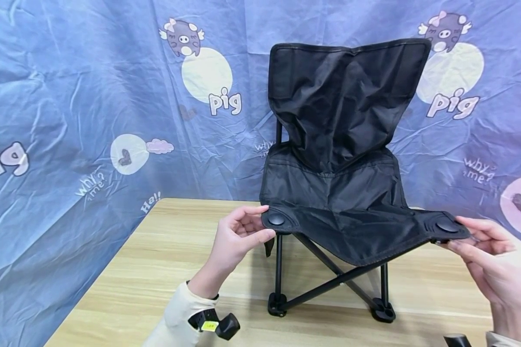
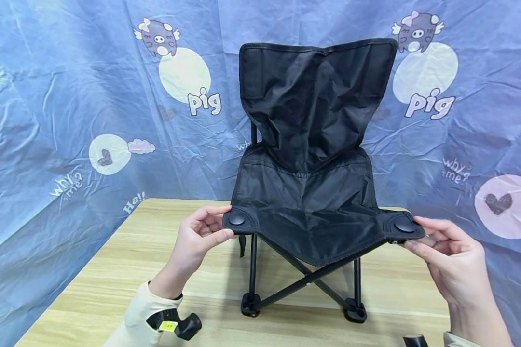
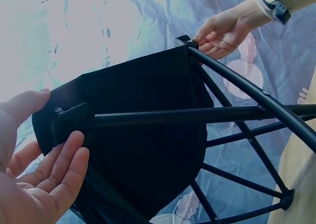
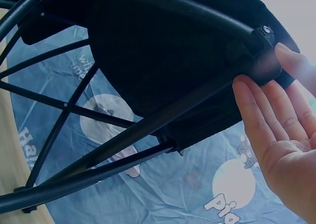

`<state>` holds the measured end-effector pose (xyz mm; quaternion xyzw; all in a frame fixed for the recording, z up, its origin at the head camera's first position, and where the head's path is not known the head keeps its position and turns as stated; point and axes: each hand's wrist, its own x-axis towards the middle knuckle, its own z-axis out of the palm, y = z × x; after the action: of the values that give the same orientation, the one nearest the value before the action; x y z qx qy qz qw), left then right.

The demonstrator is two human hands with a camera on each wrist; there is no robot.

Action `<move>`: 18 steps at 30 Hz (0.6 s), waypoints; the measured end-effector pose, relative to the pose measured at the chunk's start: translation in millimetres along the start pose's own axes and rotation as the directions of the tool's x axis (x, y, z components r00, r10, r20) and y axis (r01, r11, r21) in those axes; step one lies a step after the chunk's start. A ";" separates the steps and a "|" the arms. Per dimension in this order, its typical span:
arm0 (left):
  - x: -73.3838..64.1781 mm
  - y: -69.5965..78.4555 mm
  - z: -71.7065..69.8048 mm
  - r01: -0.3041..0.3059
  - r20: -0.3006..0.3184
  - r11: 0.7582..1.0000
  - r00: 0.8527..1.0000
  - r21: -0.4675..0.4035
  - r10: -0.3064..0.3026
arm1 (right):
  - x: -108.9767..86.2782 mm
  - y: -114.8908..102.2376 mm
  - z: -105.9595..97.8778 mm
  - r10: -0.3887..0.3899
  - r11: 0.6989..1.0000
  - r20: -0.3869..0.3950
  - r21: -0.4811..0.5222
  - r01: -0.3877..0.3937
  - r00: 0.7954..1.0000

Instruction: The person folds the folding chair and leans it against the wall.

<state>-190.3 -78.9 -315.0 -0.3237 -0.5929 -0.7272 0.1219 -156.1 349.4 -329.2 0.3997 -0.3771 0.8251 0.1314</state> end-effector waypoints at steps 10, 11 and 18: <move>2.8 2.9 2.1 0.004 -0.007 1.000 1.000 -0.010 -0.004 | 5.0 1.5 8.1 -0.009 1.000 0.001 0.024 0.009 1.000; 3.1 3.6 2.5 0.004 -0.008 1.000 1.000 -0.009 -0.004 | 5.3 1.5 8.7 -0.009 1.000 -0.001 0.028 0.009 1.000; 5.3 6.5 4.5 0.014 -0.022 1.000 1.000 0.005 -0.014 | 8.4 2.5 11.1 0.004 0.999 -0.010 0.053 -0.003 1.000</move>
<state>-189.2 -75.3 -306.2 -0.3112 -0.5955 -0.7301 0.1241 -156.6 338.9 -319.8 0.3982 -0.3552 0.8370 0.1213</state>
